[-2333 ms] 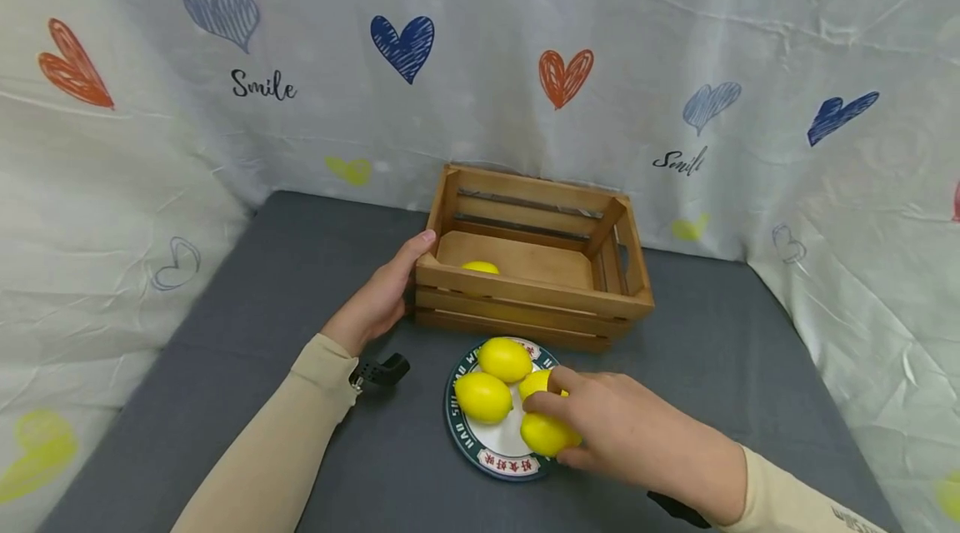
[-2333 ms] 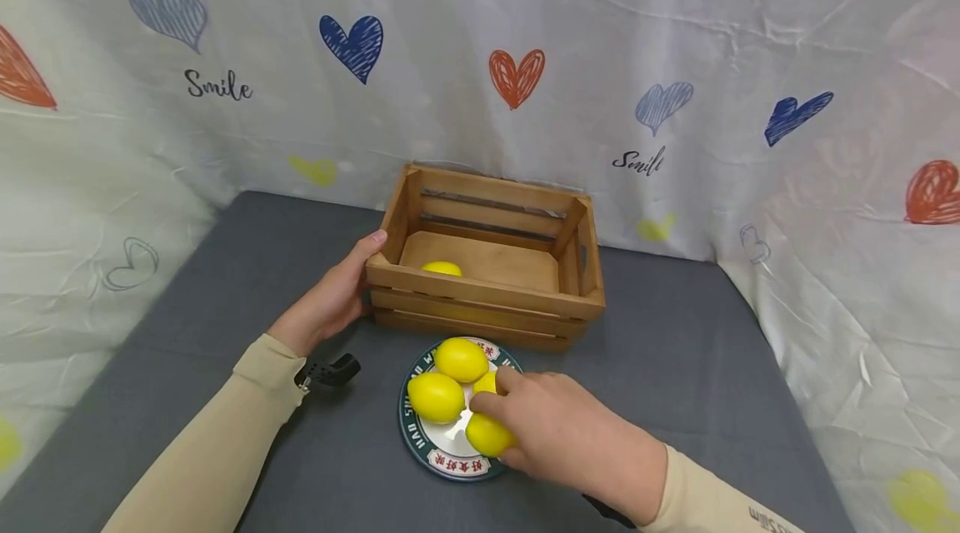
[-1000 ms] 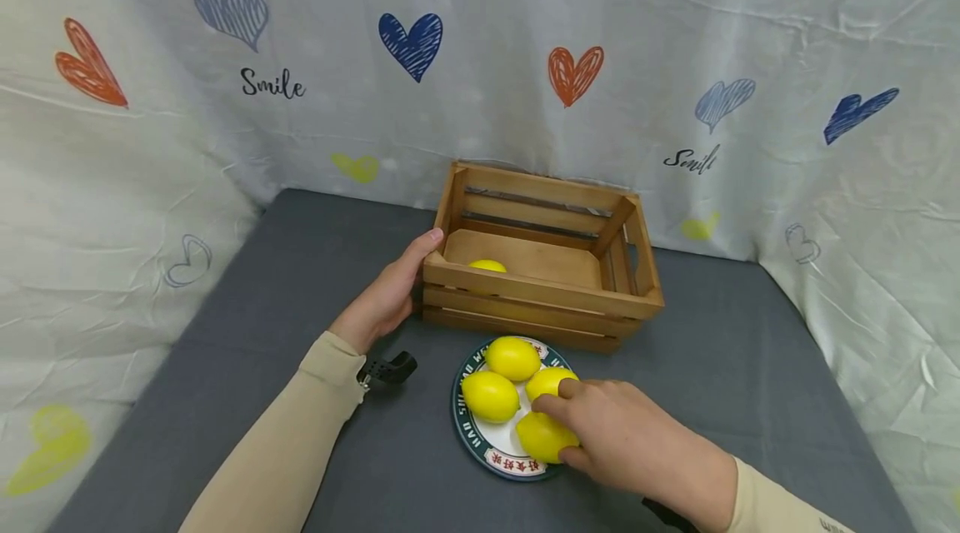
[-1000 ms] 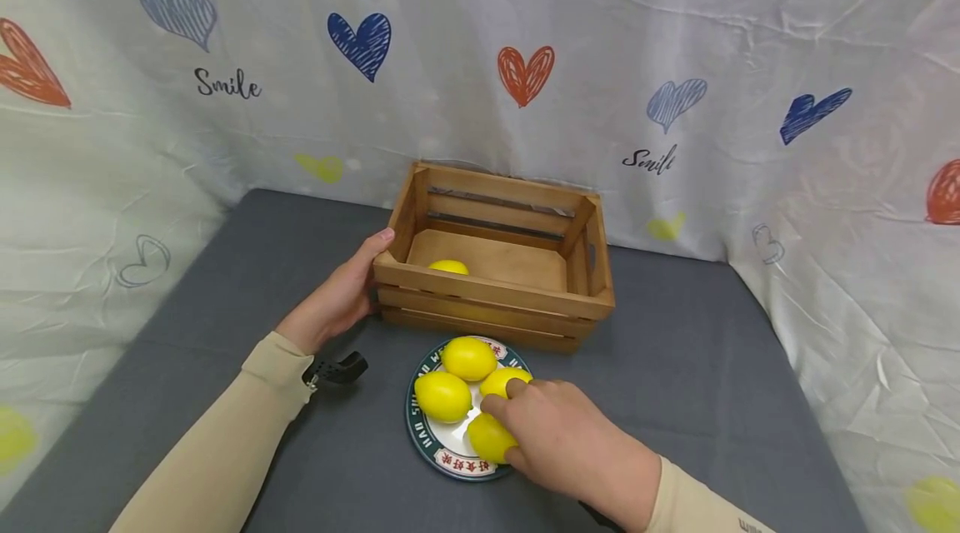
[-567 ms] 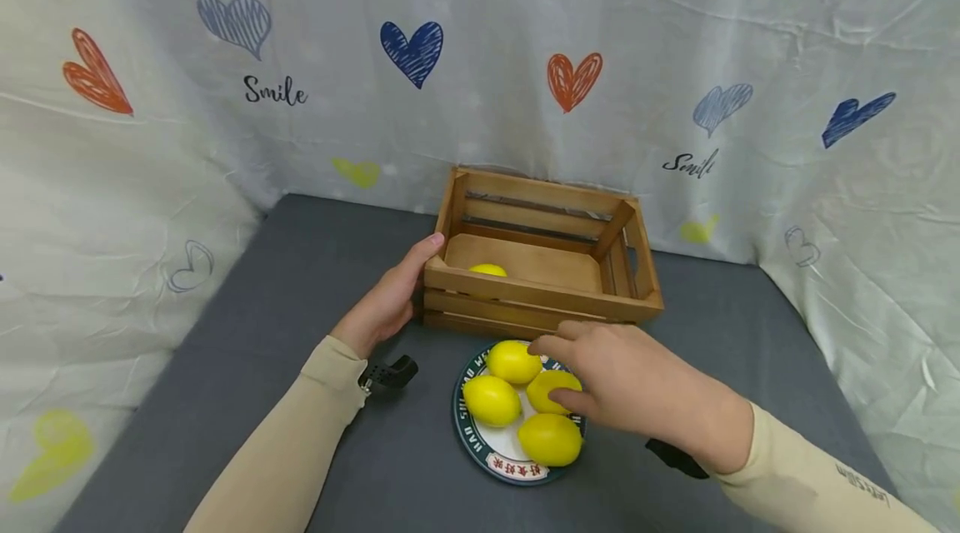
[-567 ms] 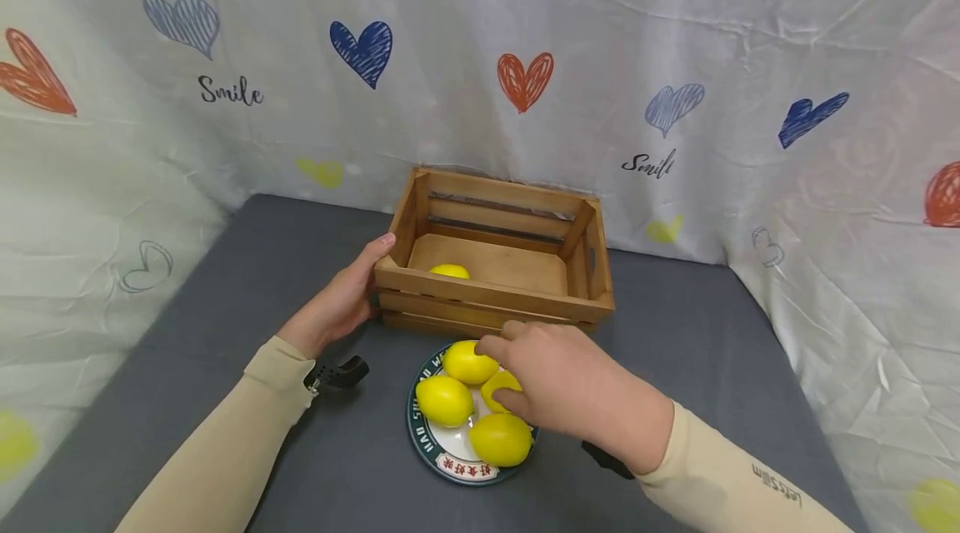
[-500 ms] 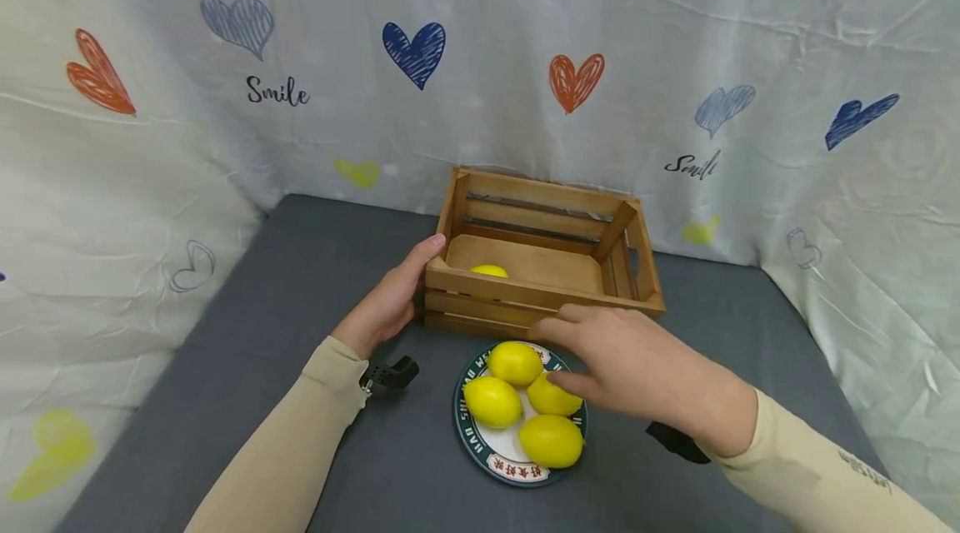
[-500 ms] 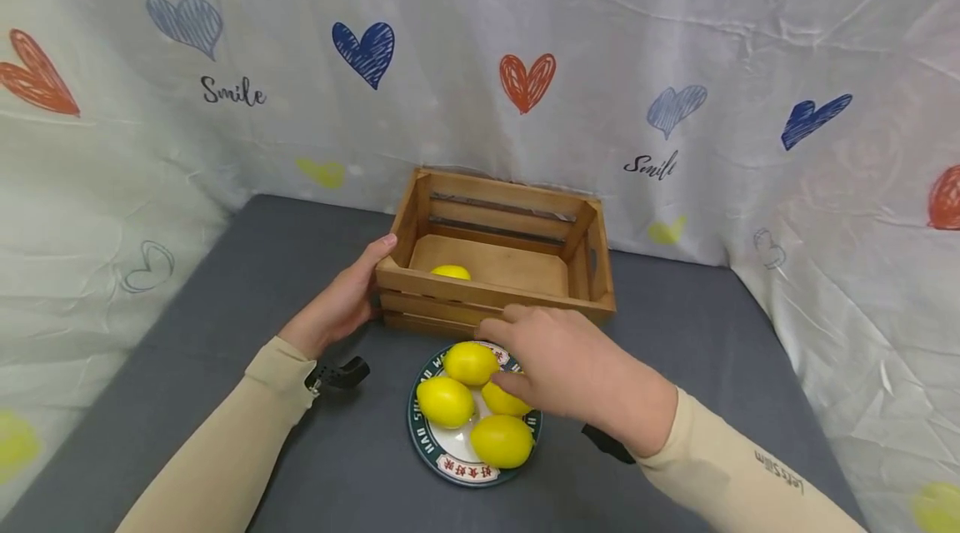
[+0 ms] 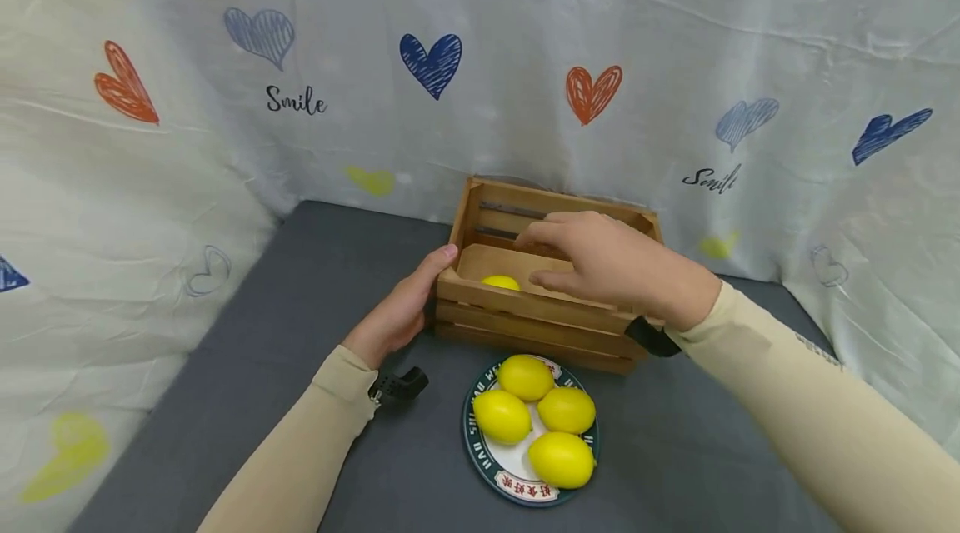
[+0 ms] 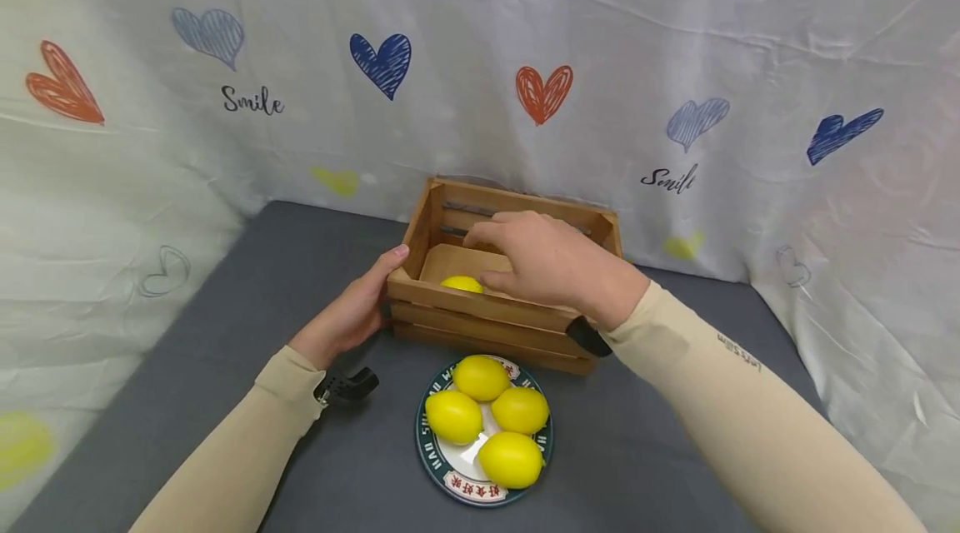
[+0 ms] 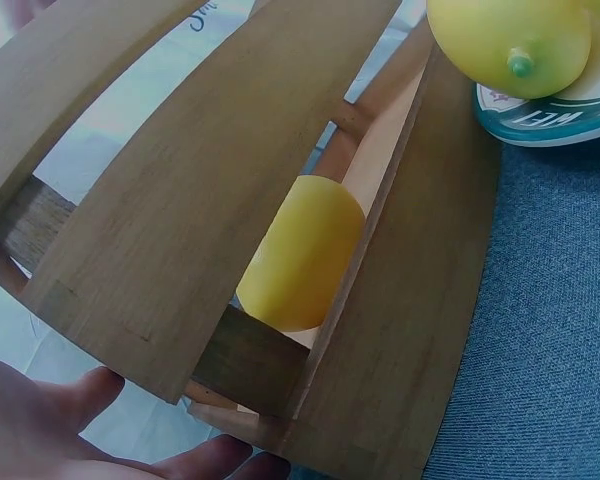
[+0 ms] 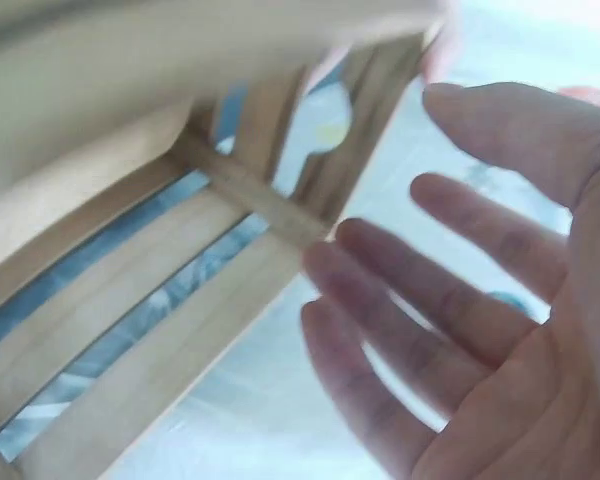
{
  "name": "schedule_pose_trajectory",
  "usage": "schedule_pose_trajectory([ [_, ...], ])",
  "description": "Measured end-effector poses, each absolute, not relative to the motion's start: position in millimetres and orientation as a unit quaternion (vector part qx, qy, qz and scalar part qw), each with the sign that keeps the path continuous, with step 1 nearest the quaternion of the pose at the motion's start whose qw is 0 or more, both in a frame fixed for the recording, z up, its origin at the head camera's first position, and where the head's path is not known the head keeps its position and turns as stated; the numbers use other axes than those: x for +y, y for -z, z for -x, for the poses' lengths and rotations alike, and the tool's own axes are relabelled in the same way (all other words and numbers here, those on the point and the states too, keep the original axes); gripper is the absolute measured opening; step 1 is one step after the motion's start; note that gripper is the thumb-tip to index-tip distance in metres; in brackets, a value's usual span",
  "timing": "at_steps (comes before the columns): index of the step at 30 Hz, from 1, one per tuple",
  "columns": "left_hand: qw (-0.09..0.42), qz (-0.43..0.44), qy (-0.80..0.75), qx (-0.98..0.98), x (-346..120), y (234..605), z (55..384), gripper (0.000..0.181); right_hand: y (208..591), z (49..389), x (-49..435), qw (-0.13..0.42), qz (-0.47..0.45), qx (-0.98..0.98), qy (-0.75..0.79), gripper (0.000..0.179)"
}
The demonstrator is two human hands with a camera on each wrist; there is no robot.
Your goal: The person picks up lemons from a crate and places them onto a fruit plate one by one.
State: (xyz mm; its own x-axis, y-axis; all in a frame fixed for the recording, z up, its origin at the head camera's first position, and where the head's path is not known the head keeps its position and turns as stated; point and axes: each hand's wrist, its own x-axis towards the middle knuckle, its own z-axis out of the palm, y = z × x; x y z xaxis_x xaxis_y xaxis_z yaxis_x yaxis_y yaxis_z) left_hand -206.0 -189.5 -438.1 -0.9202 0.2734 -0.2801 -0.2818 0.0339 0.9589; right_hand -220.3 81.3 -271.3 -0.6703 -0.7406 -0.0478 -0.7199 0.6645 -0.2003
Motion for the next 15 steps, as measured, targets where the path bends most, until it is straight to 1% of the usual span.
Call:
schedule_pose_trajectory([
  [5,0.199,-0.001,-0.693,0.693,-188,439,205,0.09,277,259,73,0.096,0.403,0.906,0.088,0.044],
  [12,0.201,-0.008,-0.688,0.697,-189,438,206,0.09,302,298,58,0.19,0.37,0.904,0.103,0.051],
  [15,0.198,-0.007,-0.69,0.696,-190,438,205,0.089,314,309,48,0.222,0.38,0.893,0.093,0.052],
])
